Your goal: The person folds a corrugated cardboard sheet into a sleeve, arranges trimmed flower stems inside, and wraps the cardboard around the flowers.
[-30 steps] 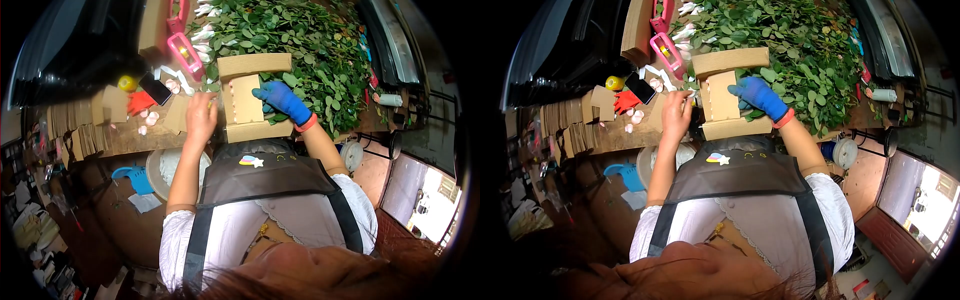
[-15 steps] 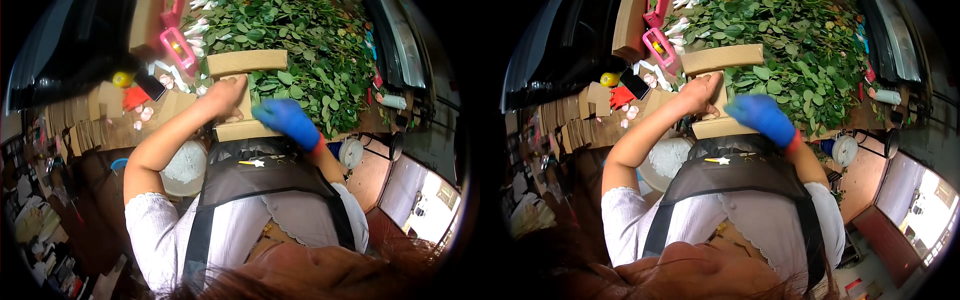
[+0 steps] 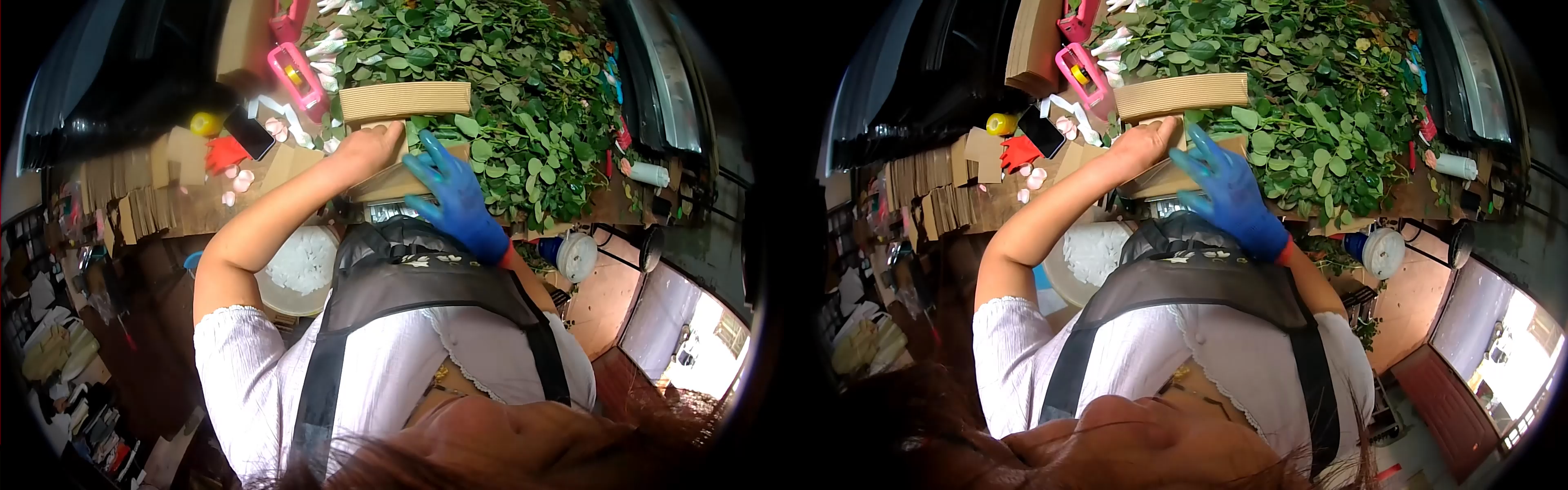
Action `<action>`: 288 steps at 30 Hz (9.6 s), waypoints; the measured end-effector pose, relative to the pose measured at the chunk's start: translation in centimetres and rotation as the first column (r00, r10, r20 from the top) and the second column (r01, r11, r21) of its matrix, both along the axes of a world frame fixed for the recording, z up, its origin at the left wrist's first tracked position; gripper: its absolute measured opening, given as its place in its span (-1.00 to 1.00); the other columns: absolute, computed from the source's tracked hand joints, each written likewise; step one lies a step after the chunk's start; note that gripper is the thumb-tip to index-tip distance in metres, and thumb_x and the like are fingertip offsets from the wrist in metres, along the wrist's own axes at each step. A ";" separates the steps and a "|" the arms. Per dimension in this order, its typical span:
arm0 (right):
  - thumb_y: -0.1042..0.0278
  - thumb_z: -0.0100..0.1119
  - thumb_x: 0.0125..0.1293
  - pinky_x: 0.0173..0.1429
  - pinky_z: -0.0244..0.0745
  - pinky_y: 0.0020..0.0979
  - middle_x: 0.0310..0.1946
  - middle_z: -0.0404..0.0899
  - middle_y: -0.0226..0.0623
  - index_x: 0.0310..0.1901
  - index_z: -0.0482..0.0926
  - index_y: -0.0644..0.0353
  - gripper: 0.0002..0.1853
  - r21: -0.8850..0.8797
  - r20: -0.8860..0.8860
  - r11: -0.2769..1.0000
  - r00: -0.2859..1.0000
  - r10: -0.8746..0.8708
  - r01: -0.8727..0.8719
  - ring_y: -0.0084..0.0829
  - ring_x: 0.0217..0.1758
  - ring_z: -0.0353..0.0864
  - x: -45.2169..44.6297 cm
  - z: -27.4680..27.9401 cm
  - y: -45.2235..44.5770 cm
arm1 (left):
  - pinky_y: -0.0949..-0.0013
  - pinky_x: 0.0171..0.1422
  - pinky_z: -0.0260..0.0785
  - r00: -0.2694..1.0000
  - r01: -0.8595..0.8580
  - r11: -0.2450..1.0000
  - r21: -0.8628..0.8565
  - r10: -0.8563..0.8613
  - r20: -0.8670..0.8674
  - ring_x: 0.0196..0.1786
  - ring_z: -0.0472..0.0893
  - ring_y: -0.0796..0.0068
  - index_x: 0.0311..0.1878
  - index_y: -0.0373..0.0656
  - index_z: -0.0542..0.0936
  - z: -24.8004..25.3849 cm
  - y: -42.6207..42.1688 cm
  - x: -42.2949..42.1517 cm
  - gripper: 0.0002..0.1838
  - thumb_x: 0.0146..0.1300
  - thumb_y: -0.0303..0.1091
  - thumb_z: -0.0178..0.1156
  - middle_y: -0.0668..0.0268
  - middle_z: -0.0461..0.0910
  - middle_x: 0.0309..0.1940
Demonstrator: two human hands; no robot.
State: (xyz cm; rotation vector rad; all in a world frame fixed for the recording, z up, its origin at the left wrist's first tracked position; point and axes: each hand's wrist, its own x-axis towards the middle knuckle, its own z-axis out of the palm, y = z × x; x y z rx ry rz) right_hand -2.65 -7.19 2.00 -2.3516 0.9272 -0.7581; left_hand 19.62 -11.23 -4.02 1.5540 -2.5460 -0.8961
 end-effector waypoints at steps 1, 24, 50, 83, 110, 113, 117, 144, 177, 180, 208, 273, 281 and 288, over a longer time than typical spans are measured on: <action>0.17 0.40 0.19 0.14 0.50 -0.16 0.08 0.65 -0.17 0.16 0.62 0.10 -0.50 -0.065 -0.073 0.998 0.997 -0.014 0.010 -0.12 0.02 0.63 0.6 -0.4 -1.0 | -0.01 0.06 0.54 1.000 -0.017 1.000 -0.011 0.017 -0.008 0.05 0.61 -0.23 0.29 -0.17 0.20 -0.5 0.0 0.0 -0.47 0.31 -0.42 0.15 -0.15 0.58 0.01; 0.08 0.26 0.29 0.09 0.58 -0.15 -0.06 0.71 -0.26 0.07 0.66 -0.12 -0.67 -0.313 -0.169 0.949 0.982 -0.084 0.027 -0.11 0.01 0.68 5.5 -0.5 -11.7 | 0.00 0.54 0.28 0.950 0.112 0.790 -0.603 -0.264 -0.170 0.42 0.49 0.22 0.24 -0.12 0.60 -2.5 6.5 2.0 -0.54 0.26 -0.29 0.25 0.24 0.54 0.34; 0.37 0.08 0.31 0.02 0.61 -0.23 0.32 0.45 -0.16 0.35 0.39 0.21 -0.45 -0.200 -0.805 0.936 0.593 0.012 -0.291 -0.27 0.26 0.53 3.0 -4.2 -1.3 | 0.02 0.32 0.34 0.695 -0.702 0.698 -0.141 0.715 0.081 0.29 0.37 -0.14 0.58 -0.25 0.09 -10.8 16.0 1.9 0.14 -0.07 -0.31 0.52 -0.14 0.31 0.29; 0.42 0.05 0.33 0.22 0.53 -0.26 0.41 0.41 -0.13 0.40 0.37 0.14 -0.43 -0.185 -0.840 0.935 0.543 0.009 -0.302 -0.21 0.33 0.53 2.8 -3.7 -1.4 | 0.12 0.11 0.44 0.776 -0.631 0.754 -0.181 0.619 -0.120 -0.08 0.62 0.09 0.02 -0.19 0.51 -3.4 16.0 8.4 -0.60 0.05 -0.50 0.23 0.12 0.59 -0.20; 0.42 0.06 0.32 0.22 0.52 -0.30 0.38 0.44 -0.17 0.37 0.40 0.14 -0.45 -0.241 -0.836 0.928 0.546 -0.048 -0.286 -0.24 0.31 0.54 3.1 -3.9 -1.2 | 0.20 -0.01 0.40 0.934 -0.124 0.664 -0.738 0.330 0.140 -0.16 0.55 0.22 -0.24 -0.11 0.52 -6.8 3.9 12.6 -0.89 0.17 -0.36 0.12 0.26 0.50 -0.32; 0.43 0.05 0.32 0.24 0.52 -0.29 0.39 0.43 -0.17 0.37 0.40 0.12 -0.45 -0.202 -0.842 0.944 0.539 -0.031 -0.262 -0.24 0.32 0.53 3.3 -3.4 -1.0 | 0.23 -0.02 0.42 0.981 -0.077 0.616 -0.784 0.185 0.049 -0.16 0.57 0.23 -0.27 -0.09 0.51 -6.8 1.6 12.2 -0.92 0.18 -0.36 0.12 0.27 0.52 -0.33; 0.42 0.08 0.30 0.25 0.52 -0.27 0.39 0.44 -0.16 0.36 0.42 0.11 -0.45 -0.208 -0.808 0.950 0.588 -0.031 -0.235 -0.21 0.34 0.53 3.1 -3.9 -1.0 | 0.14 -0.23 0.46 0.928 -0.151 0.951 -0.270 0.231 0.293 -0.30 0.61 0.16 -0.27 -0.09 0.51 -4.4 0.2 11.6 -0.93 0.21 -0.37 0.10 0.23 0.54 -0.38; 0.21 0.34 0.24 0.19 0.52 -0.31 0.01 0.63 -0.14 0.31 0.40 0.22 -0.37 0.705 0.238 0.667 0.805 -0.544 0.242 -0.39 0.03 0.60 -8.7 -6.8 -1.6 | -0.03 0.66 -0.05 0.971 0.095 0.897 -0.431 -0.179 -0.158 0.60 0.14 -0.05 0.56 -0.31 0.10 0.7 2.4 -1.4 0.16 0.13 0.37 0.30 -0.09 0.13 0.56; -0.07 0.32 0.24 0.19 0.55 -0.09 0.04 0.64 0.12 0.37 0.39 0.13 -0.26 0.463 -0.172 0.824 0.945 -0.279 0.328 0.05 0.07 0.67 -6.9 4.4 3.5 | 0.02 0.63 0.01 0.280 -0.075 0.874 0.480 0.480 -0.831 0.59 0.18 0.04 0.66 -0.06 -0.15 1.4 8.2 -4.2 0.06 0.30 -0.18 0.36 -0.11 0.18 0.53; 0.02 0.30 0.32 0.19 0.56 -0.14 0.09 0.63 0.04 0.38 0.40 0.12 -0.34 0.501 0.006 0.856 0.989 -0.150 0.127 0.00 0.10 0.66 -2.5 5.1 2.7 | 0.09 0.46 0.32 -0.126 0.110 0.778 0.619 0.628 -0.768 0.36 0.46 0.14 0.64 -0.08 -0.13 4.0 9.6 -4.7 -0.04 0.38 -0.26 0.29 -0.03 0.34 0.40; 0.33 0.27 0.29 0.25 0.46 -0.10 0.02 0.65 -0.07 0.23 0.60 0.13 -0.55 0.046 -0.096 0.960 0.957 -0.272 0.278 -0.03 0.11 0.60 -3.8 1.5 3.0 | 0.26 -0.27 0.41 0.113 -0.884 0.347 0.314 0.810 -0.576 -0.47 0.61 0.40 -0.39 -0.29 0.66 -12.7 -5.2 13.4 -0.52 0.43 -0.02 0.12 0.19 0.61 -0.59; 0.15 0.12 0.48 -0.12 0.65 -0.46 -0.19 0.75 -0.25 -0.07 0.66 0.23 -0.70 0.831 0.009 0.549 0.990 0.138 -0.084 -0.51 -0.28 0.75 8.8 -3.5 -2.6 | 0.52 -0.52 0.19 0.181 -0.570 0.352 0.742 0.935 -0.304 -0.57 0.42 0.69 -0.15 -0.18 0.76 -10.8 -0.8 12.2 -0.72 0.39 -0.14 0.27 0.42 0.71 -0.42; 0.02 0.03 0.58 -0.02 0.66 -0.42 -0.13 0.72 -0.22 -0.04 0.63 0.31 -0.56 0.798 0.572 0.386 0.783 -0.244 -0.462 -0.43 -0.12 0.74 -5.3 -0.5 0.9 | 0.16 0.30 0.30 0.757 -0.522 0.772 -0.363 0.223 -0.615 0.16 0.51 0.17 -0.10 0.08 0.82 2.8 -2.4 1.0 -0.82 0.24 -0.23 0.37 0.18 0.61 0.05; -0.20 0.06 0.50 0.10 0.59 -0.44 -0.13 0.70 -0.28 0.04 0.57 0.24 -0.44 0.977 0.175 0.215 0.620 -0.765 -0.010 -0.44 -0.07 0.69 -9.9 -3.2 2.8 | -0.30 0.65 -0.24 0.989 0.009 0.706 -0.709 0.100 0.112 0.56 0.16 -0.13 -0.31 -0.09 0.80 -0.3 -8.3 -13.6 -0.75 0.06 -0.14 0.39 0.06 0.34 0.48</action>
